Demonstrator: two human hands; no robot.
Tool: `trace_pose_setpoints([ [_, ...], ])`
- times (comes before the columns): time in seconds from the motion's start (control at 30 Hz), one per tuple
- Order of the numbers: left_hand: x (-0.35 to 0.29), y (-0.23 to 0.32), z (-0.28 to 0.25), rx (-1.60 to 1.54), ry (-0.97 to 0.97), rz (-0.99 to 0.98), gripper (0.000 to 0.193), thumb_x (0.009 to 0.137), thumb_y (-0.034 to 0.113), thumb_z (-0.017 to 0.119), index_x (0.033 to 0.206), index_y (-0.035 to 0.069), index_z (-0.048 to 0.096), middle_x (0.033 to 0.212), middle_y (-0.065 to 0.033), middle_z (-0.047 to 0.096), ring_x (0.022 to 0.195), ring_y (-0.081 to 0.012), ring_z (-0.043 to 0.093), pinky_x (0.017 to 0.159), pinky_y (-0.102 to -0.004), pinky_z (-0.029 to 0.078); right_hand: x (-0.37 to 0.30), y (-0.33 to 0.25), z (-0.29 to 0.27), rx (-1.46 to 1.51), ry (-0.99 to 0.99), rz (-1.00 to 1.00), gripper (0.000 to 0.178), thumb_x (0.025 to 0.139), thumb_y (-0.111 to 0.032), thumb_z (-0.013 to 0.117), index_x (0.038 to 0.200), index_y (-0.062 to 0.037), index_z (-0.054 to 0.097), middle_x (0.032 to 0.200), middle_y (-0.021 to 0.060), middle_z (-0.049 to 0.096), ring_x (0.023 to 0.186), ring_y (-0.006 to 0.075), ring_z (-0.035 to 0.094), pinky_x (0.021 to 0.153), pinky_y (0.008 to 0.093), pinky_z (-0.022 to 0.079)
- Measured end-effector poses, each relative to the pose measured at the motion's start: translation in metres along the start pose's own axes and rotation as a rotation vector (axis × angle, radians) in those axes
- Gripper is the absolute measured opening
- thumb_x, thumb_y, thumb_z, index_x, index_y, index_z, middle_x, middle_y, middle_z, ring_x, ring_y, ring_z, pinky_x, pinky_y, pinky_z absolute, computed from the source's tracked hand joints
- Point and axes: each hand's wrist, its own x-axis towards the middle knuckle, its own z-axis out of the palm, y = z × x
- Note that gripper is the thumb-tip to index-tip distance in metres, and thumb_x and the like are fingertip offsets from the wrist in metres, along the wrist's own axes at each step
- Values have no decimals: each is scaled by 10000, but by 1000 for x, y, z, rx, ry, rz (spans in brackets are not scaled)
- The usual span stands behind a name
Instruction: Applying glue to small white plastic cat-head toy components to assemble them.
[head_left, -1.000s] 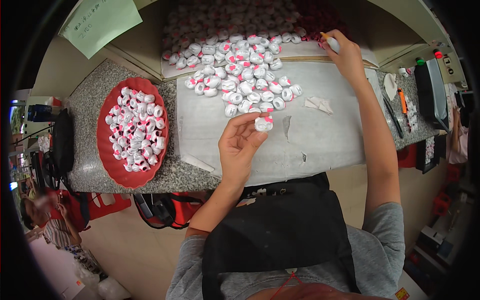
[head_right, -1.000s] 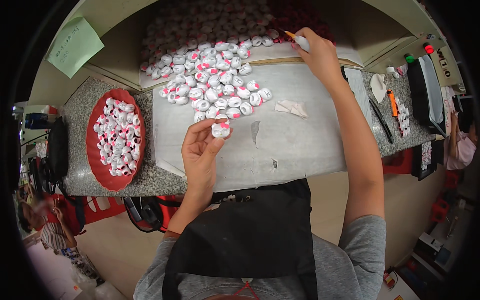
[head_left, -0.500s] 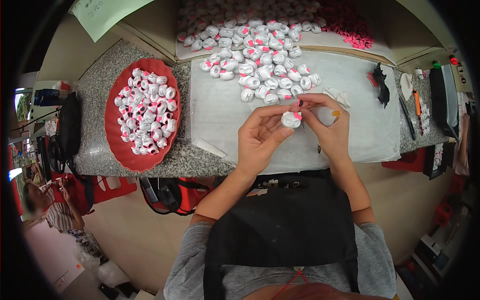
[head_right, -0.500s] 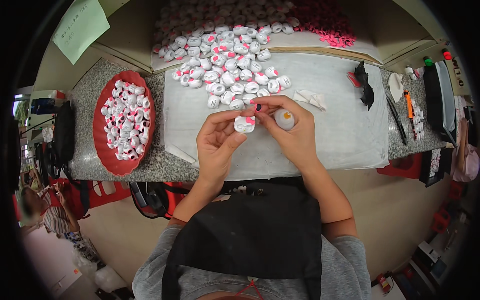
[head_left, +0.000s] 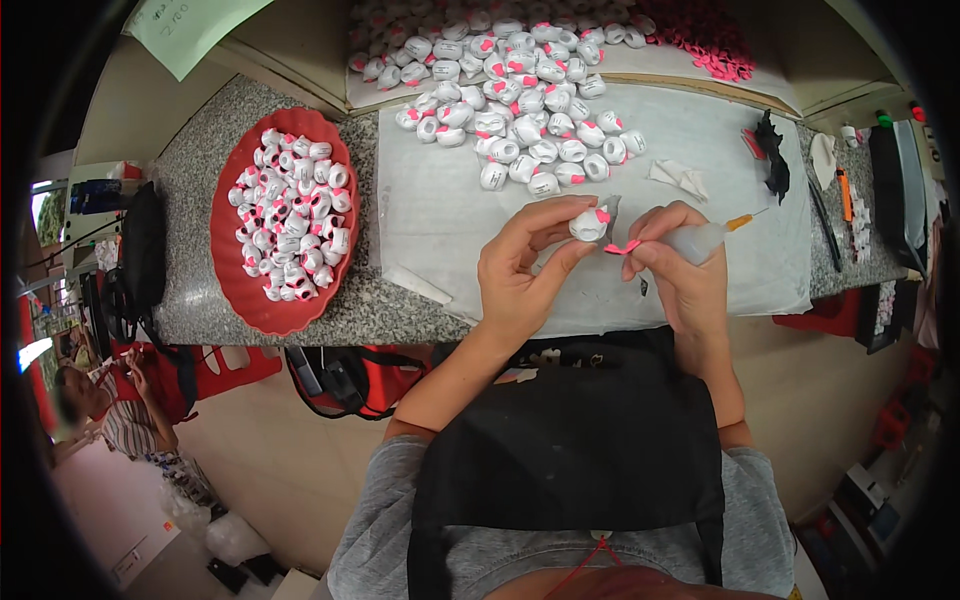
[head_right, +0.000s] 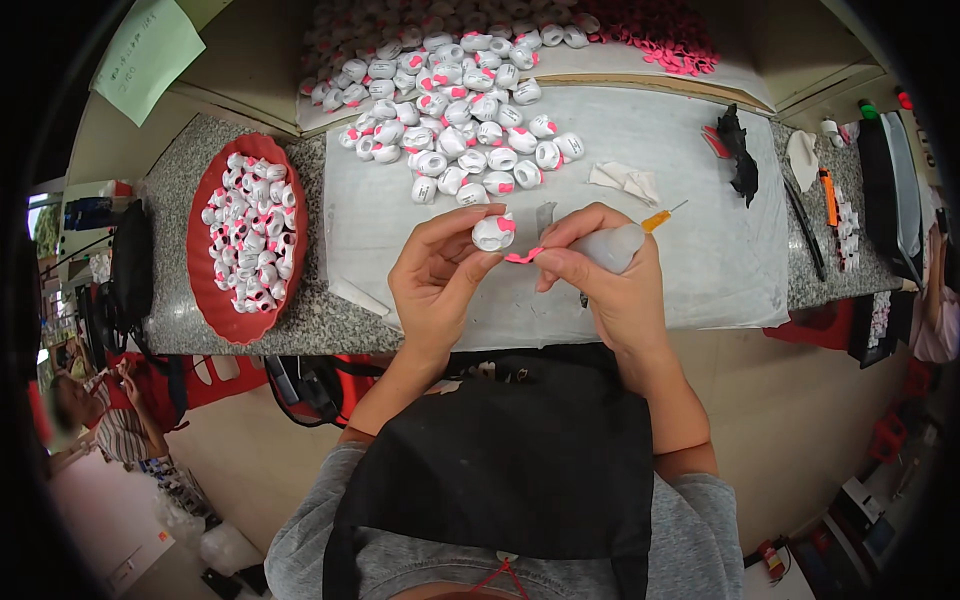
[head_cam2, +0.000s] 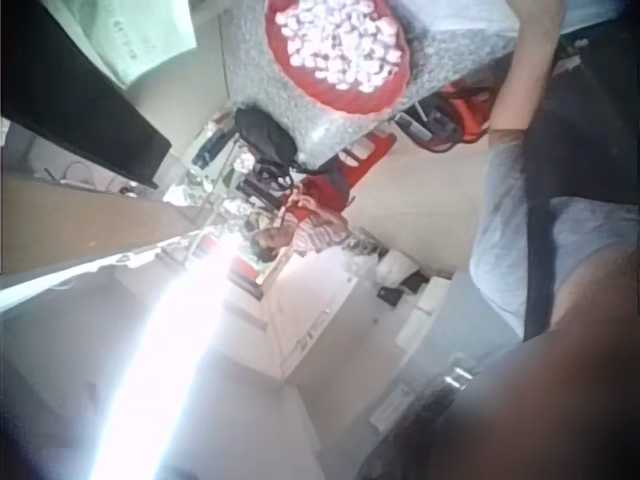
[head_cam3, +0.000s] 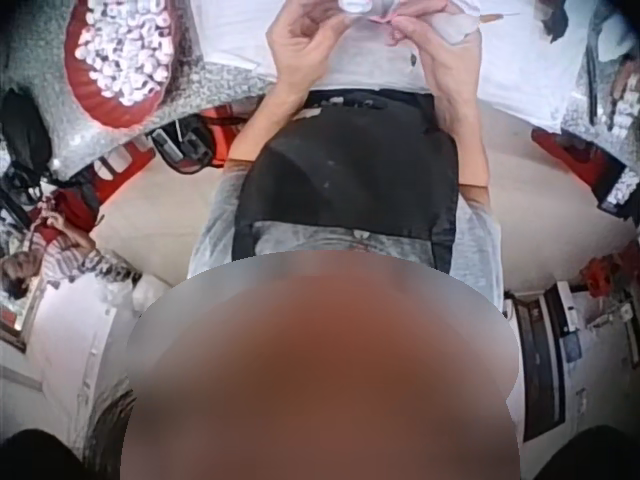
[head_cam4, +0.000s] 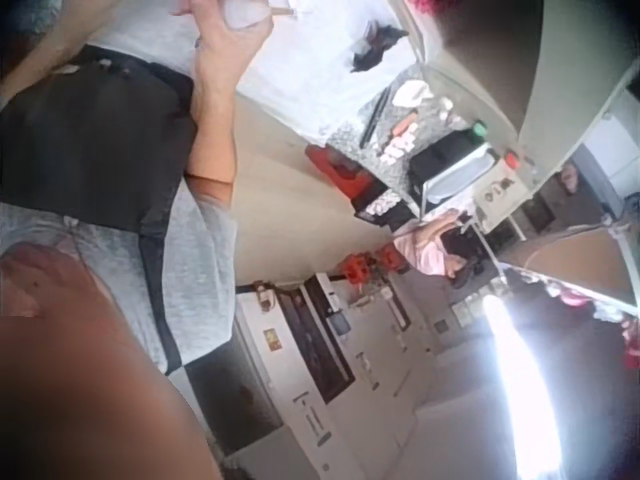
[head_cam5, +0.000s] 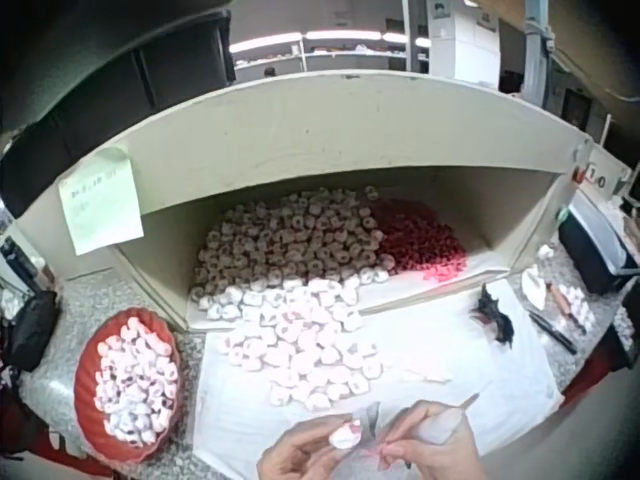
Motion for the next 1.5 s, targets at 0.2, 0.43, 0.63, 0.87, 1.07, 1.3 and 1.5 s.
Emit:
trace_pose_setpoints([
  [0.2,1,-3,0,134,-46,106,270,703,-93,493,965,-46,443,1004,-193,484,944,-226,485,756,-289,425,-2,0,5,70,-11,102,97,663,24,549,699,4,461,706,106,475,554,153,479,484,266,419],
  [0.43,0,-3,0,131,-67,87,288,688,-99,512,963,-46,447,1002,-189,485,944,-233,485,764,-296,420,2,5,4,37,-7,91,82,669,21,545,709,5,476,724,87,466,563,132,466,476,239,405],
  [0.63,0,3,-1,-33,-68,-25,286,680,-70,540,953,-42,460,1009,-192,484,944,-224,483,786,-293,397,0,8,5,-14,-17,57,93,668,25,548,717,4,473,717,79,457,570,121,460,471,223,397],
  [0.87,1,5,-1,-289,-42,-148,266,686,-18,555,941,-39,481,985,-188,501,913,-199,495,788,-288,391,-2,4,5,-122,-93,-46,298,633,35,614,898,-5,481,691,43,505,592,80,469,466,191,390],
  [1.07,-1,0,-7,-341,-166,-153,247,715,-60,511,961,-53,487,1015,-152,484,938,-200,481,802,-297,399,0,9,7,-134,-96,15,338,630,20,625,948,10,512,719,47,516,618,84,481,472,192,393],
  [1.3,-1,4,-4,-307,-167,-180,227,710,-54,523,936,-55,505,953,-149,520,907,-194,495,784,-294,406,-3,12,2,-58,-88,3,250,640,12,623,875,22,538,712,52,518,596,84,483,472,194,401],
  [1.5,-1,2,-6,-215,-192,-100,215,713,-37,529,926,-53,511,953,-149,524,866,-177,507,752,-282,418,-4,11,3,-51,-99,25,237,643,6,624,862,24,536,696,57,519,577,83,485,465,192,405],
])
